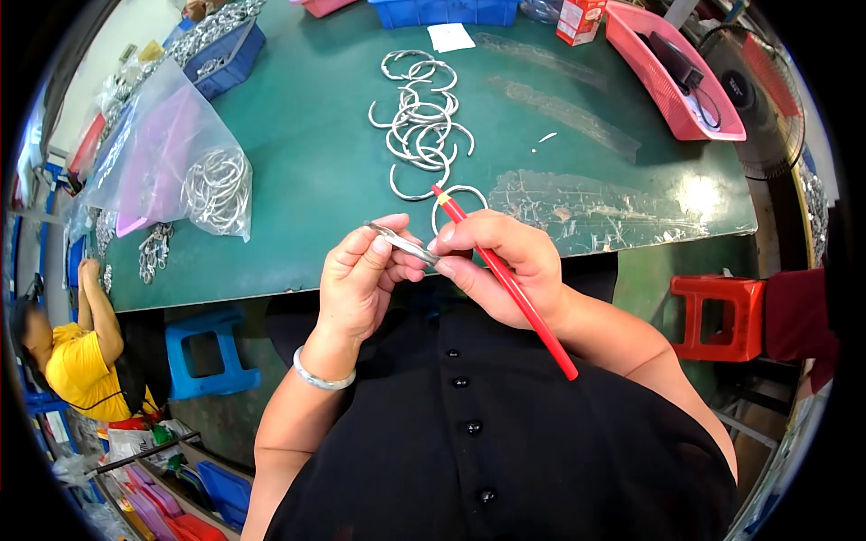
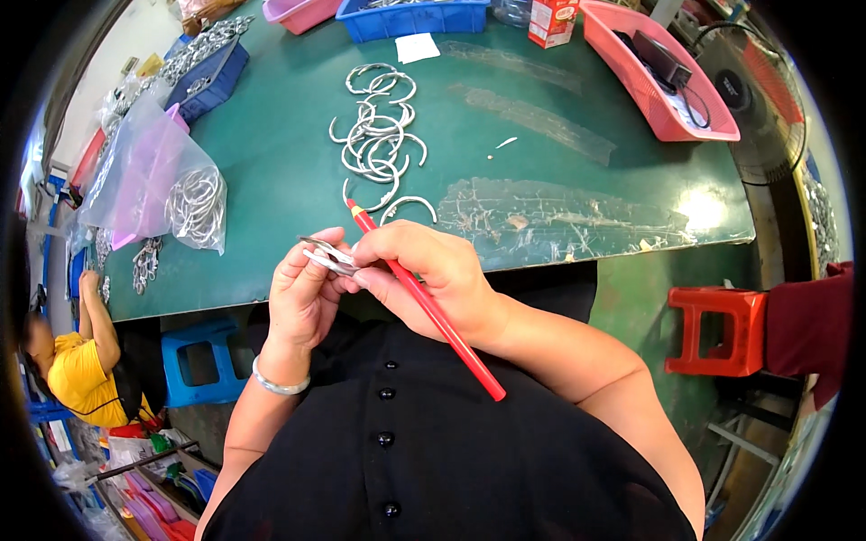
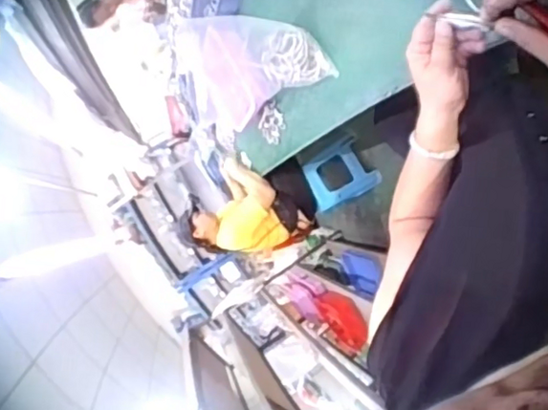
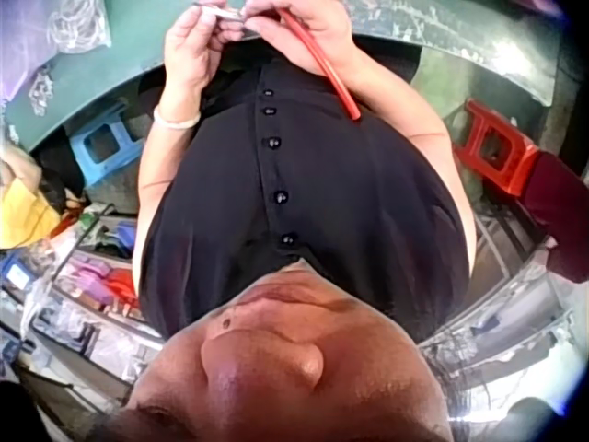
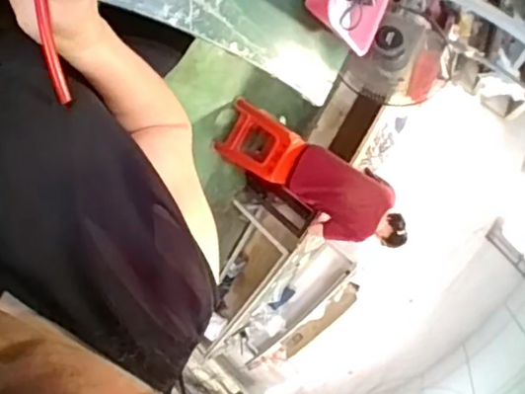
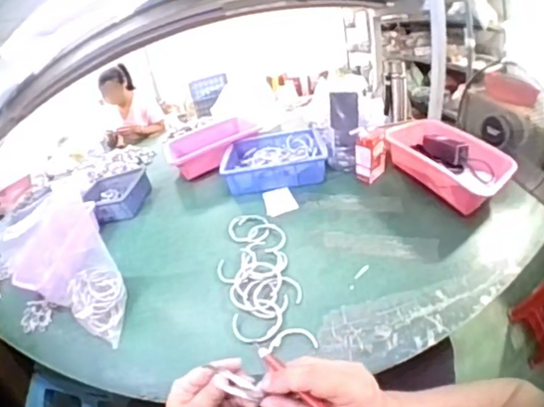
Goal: The person picks up metal rings one by one from a pile and marks a specific point on each ring using a red pen, then places the marked rings back into the pile.
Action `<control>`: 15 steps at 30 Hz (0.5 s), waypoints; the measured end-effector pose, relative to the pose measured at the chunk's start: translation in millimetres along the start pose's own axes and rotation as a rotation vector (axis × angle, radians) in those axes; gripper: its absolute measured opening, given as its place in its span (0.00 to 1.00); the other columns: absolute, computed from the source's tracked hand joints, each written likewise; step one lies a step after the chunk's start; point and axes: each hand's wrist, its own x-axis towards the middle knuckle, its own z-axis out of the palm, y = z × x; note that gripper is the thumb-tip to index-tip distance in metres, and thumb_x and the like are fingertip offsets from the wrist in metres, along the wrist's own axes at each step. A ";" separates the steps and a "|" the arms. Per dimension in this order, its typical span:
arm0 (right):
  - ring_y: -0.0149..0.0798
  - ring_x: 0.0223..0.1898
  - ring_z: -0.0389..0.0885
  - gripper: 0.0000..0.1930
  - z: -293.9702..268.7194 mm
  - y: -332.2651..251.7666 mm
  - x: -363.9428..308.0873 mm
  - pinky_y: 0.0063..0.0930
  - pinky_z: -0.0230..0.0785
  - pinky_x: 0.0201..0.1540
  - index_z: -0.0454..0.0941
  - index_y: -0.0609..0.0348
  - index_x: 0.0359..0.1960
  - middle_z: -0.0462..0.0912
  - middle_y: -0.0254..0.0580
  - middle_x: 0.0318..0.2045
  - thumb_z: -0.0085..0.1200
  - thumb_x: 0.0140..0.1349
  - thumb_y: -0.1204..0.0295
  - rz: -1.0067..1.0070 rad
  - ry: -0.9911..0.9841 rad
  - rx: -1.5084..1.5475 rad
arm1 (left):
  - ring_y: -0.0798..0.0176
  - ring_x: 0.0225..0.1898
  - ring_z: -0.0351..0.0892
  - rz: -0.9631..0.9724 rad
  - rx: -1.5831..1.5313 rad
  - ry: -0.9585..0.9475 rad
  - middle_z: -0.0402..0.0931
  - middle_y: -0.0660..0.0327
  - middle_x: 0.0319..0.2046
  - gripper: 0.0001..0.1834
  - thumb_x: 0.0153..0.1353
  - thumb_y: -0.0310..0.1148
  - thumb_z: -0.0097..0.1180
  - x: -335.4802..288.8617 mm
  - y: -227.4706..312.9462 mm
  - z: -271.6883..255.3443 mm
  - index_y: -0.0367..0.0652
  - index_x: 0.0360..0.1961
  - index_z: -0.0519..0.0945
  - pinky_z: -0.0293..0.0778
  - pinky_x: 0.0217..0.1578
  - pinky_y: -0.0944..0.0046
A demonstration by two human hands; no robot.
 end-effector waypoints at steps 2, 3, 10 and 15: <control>0.32 0.32 0.76 0.12 0.8 -0.5 0.0 0.21 0.68 0.35 0.71 0.64 0.35 0.76 0.41 0.31 0.53 0.48 0.86 0.010 0.005 -0.001 | 0.64 0.31 0.76 -0.016 -0.025 0.002 0.75 0.55 0.31 0.14 0.62 0.29 0.42 0.1 0.0 0.5 0.33 0.46 0.69 0.75 0.33 0.68; 0.32 0.31 0.76 0.12 1.1 -0.8 0.0 0.21 0.68 0.35 0.71 0.64 0.35 0.76 0.41 0.31 0.53 0.48 0.86 0.014 0.008 -0.001 | 0.64 0.31 0.76 -0.023 -0.033 -0.002 0.75 0.55 0.31 0.14 0.62 0.29 0.42 0.0 0.0 0.2 0.33 0.46 0.69 0.75 0.33 0.68; 0.33 0.29 0.76 0.12 1.4 -3.5 3.9 0.21 0.67 0.32 0.72 0.62 0.34 0.76 0.41 0.29 0.55 0.46 0.85 -0.030 0.014 -0.026 | 0.65 0.30 0.77 -0.046 -0.079 -0.014 0.75 0.55 0.32 0.14 0.61 0.29 0.42 -0.7 -2.1 -2.0 0.33 0.47 0.69 0.75 0.33 0.68; 0.37 0.27 0.77 0.12 5.5 -8.9 9.2 0.24 0.69 0.30 0.72 0.60 0.32 0.76 0.41 0.26 0.56 0.44 0.85 -0.074 0.053 -0.067 | 0.65 0.28 0.76 -0.063 -0.116 -0.001 0.75 0.55 0.32 0.15 0.61 0.30 0.43 -1.3 -6.1 1.2 0.33 0.47 0.68 0.75 0.31 0.70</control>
